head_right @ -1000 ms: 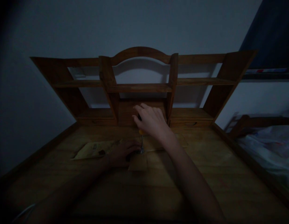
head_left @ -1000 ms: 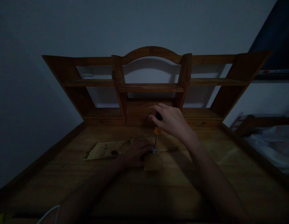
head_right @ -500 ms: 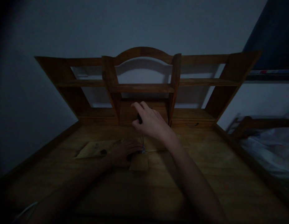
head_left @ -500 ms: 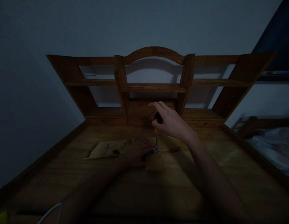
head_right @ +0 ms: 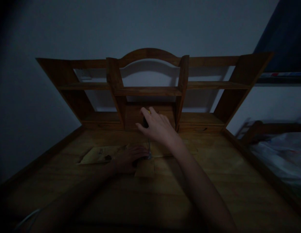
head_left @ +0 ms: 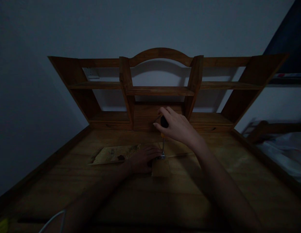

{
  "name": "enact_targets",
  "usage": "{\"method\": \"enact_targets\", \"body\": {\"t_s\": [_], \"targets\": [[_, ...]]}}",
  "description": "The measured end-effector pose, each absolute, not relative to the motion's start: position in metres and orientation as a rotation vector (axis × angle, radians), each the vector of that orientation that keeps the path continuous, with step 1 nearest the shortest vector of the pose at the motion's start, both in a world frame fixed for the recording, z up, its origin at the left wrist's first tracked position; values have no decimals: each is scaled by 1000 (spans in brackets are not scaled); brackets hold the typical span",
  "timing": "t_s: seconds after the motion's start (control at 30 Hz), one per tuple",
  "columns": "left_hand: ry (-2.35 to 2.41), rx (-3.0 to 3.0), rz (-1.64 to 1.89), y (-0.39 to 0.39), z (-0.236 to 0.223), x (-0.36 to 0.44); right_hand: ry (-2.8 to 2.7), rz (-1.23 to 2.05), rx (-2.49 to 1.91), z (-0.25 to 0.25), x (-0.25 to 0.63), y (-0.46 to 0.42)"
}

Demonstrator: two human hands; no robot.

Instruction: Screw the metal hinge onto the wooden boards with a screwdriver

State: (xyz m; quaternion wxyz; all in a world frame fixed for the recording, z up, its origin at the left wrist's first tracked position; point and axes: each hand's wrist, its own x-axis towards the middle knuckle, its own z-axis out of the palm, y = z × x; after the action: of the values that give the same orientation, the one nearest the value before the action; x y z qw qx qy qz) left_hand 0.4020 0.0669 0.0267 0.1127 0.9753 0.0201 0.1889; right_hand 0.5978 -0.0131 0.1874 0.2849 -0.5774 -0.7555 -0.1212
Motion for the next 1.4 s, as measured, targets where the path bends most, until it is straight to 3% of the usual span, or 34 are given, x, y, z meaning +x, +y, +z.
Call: {"method": "enact_targets", "body": {"t_s": [0.57,1.4], "targets": [[71,2839,557,64,28,402,-2052,-152,-1314,188,598,-9],[92,2847,517,65,24,404,-2044,-315,-1477,189,598,-9]]}}
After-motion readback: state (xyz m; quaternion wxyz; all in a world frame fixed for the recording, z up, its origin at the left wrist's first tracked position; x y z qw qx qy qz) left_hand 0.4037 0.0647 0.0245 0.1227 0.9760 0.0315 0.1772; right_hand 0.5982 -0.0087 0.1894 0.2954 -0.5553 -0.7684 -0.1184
